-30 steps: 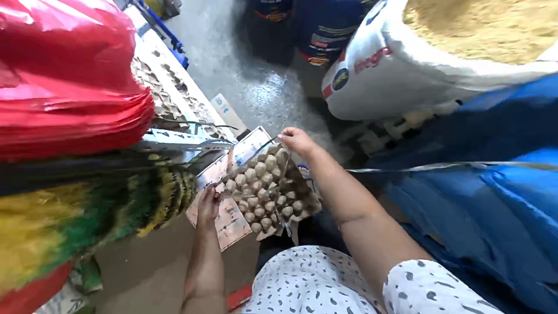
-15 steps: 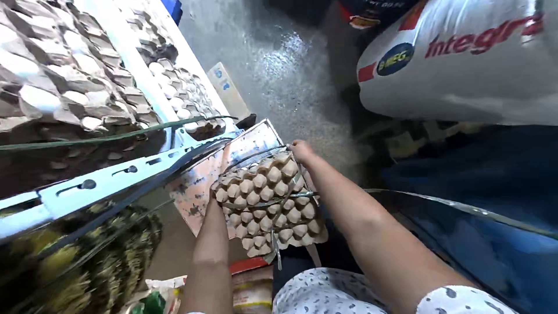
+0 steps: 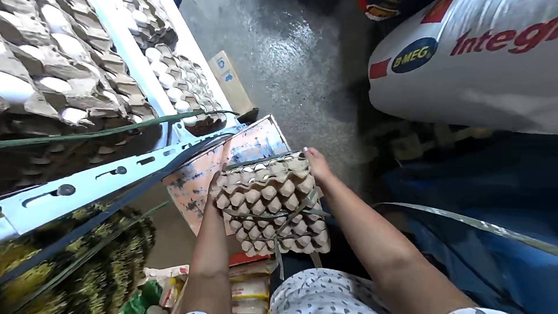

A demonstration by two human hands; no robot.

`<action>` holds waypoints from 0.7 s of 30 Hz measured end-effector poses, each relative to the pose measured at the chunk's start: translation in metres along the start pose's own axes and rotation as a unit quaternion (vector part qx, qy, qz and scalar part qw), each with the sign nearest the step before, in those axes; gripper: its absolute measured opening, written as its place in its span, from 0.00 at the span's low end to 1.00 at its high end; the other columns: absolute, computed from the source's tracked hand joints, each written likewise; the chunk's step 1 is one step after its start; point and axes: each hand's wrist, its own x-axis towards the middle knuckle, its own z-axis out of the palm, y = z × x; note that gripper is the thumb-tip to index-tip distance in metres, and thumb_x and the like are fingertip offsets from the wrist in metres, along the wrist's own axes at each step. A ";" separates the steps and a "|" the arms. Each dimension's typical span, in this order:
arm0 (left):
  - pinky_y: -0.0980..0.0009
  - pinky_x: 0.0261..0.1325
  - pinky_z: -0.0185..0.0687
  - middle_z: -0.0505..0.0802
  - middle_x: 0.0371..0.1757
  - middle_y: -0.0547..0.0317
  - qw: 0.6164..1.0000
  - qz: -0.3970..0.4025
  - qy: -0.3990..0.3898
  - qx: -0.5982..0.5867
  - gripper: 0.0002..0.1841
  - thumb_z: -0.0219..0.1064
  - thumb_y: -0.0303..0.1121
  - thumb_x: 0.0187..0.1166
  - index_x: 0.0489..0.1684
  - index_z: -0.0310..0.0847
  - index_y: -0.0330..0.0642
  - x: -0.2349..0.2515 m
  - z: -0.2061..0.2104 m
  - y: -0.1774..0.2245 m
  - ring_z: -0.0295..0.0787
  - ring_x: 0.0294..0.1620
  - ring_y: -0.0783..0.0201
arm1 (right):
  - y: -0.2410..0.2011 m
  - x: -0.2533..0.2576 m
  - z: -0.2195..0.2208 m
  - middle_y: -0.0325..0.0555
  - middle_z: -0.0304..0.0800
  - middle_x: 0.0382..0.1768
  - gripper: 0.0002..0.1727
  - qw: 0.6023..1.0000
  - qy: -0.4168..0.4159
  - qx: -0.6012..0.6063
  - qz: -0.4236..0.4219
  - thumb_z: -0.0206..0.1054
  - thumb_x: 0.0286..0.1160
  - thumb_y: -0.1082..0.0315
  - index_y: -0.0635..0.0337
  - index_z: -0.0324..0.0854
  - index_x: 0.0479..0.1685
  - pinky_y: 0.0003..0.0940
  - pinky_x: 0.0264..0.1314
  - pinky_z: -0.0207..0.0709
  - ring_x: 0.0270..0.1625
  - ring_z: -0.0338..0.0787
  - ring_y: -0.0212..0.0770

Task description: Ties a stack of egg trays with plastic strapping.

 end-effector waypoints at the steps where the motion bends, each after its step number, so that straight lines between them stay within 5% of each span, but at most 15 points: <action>1: 0.69 0.78 0.67 0.73 0.82 0.41 0.994 -0.103 -0.038 0.028 0.22 0.38 0.24 0.95 0.86 0.57 0.28 0.003 -0.001 0.029 0.73 0.75 0.60 | 0.002 -0.006 -0.004 0.65 0.85 0.54 0.26 1.000 0.000 0.001 -0.002 0.46 0.96 0.53 0.69 0.79 0.59 0.62 0.63 0.73 0.57 0.85 0.56; 2: 0.69 0.76 0.69 0.76 0.80 0.41 0.994 -0.090 -0.042 0.034 0.22 0.39 0.25 0.96 0.85 0.58 0.28 0.009 0.001 0.027 0.75 0.73 0.61 | 0.004 -0.013 -0.008 0.63 0.84 0.49 0.26 1.000 -0.004 0.000 -0.001 0.45 0.96 0.51 0.68 0.78 0.57 0.60 0.57 0.76 0.51 0.85 0.55; 3: 0.71 0.68 0.75 0.81 0.71 0.33 0.999 0.029 -0.011 0.020 0.21 0.42 0.26 0.95 0.78 0.64 0.21 0.021 0.007 -0.004 0.79 0.65 0.59 | 0.006 -0.018 -0.012 0.60 0.84 0.45 0.27 1.000 -0.011 -0.001 0.008 0.45 0.96 0.50 0.66 0.78 0.57 0.57 0.52 0.78 0.46 0.85 0.52; 4: 0.70 0.71 0.73 0.80 0.72 0.32 0.997 0.075 -0.018 0.005 0.21 0.43 0.29 0.96 0.78 0.64 0.21 0.031 0.008 -0.021 0.79 0.68 0.59 | 0.005 -0.024 -0.015 0.59 0.84 0.45 0.28 0.999 -0.019 -0.003 0.025 0.44 0.96 0.48 0.65 0.78 0.59 0.56 0.51 0.79 0.45 0.85 0.51; 7: 0.59 0.85 0.60 0.73 0.83 0.32 0.998 0.053 -0.047 0.002 0.24 0.45 0.34 0.96 0.83 0.63 0.24 0.047 0.005 -0.035 0.69 0.83 0.50 | 0.000 -0.031 -0.022 0.60 0.84 0.48 0.27 0.996 -0.035 0.008 0.086 0.46 0.95 0.49 0.64 0.78 0.66 0.53 0.53 0.77 0.46 0.83 0.50; 9: 0.53 0.87 0.56 0.72 0.83 0.27 0.997 0.045 -0.053 0.037 0.25 0.45 0.34 0.96 0.82 0.64 0.23 0.046 0.003 -0.033 0.67 0.85 0.43 | 0.004 -0.032 -0.021 0.55 0.85 0.46 0.24 0.992 -0.037 0.028 0.121 0.49 0.93 0.52 0.62 0.79 0.66 0.46 0.46 0.77 0.43 0.83 0.45; 11: 0.52 0.86 0.57 0.73 0.82 0.28 0.995 0.056 -0.064 0.055 0.25 0.45 0.34 0.96 0.82 0.65 0.23 0.043 -0.001 -0.033 0.67 0.85 0.43 | 0.007 -0.033 -0.022 0.56 0.86 0.50 0.22 0.987 -0.051 0.068 0.133 0.51 0.92 0.55 0.64 0.77 0.68 0.48 0.51 0.81 0.48 0.86 0.46; 15: 0.59 0.81 0.64 0.76 0.78 0.32 0.993 0.079 -0.082 0.032 0.24 0.42 0.33 0.96 0.81 0.65 0.25 0.036 -0.007 -0.037 0.73 0.77 0.53 | 0.002 -0.041 -0.028 0.44 0.81 0.34 0.23 0.989 -0.088 0.054 0.107 0.44 0.96 0.49 0.57 0.73 0.66 0.34 0.34 0.77 0.31 0.81 0.35; 19: 0.78 0.59 0.76 0.85 0.53 0.51 0.993 0.107 -0.031 -0.038 0.19 0.41 0.32 0.95 0.68 0.72 0.26 0.021 -0.007 -0.036 0.79 0.51 0.76 | 0.009 -0.049 -0.033 0.42 0.80 0.33 0.23 0.992 -0.110 0.044 0.037 0.40 0.97 0.51 0.56 0.72 0.66 0.33 0.37 0.79 0.32 0.82 0.32; 21: 0.75 0.57 0.76 0.84 0.50 0.49 0.992 0.118 -0.029 -0.023 0.19 0.41 0.30 0.95 0.65 0.72 0.24 0.017 -0.009 -0.031 0.78 0.48 0.73 | 0.010 -0.052 -0.032 0.47 0.82 0.39 0.24 0.994 -0.105 0.041 0.017 0.40 0.97 0.53 0.59 0.73 0.68 0.38 0.44 0.79 0.37 0.82 0.36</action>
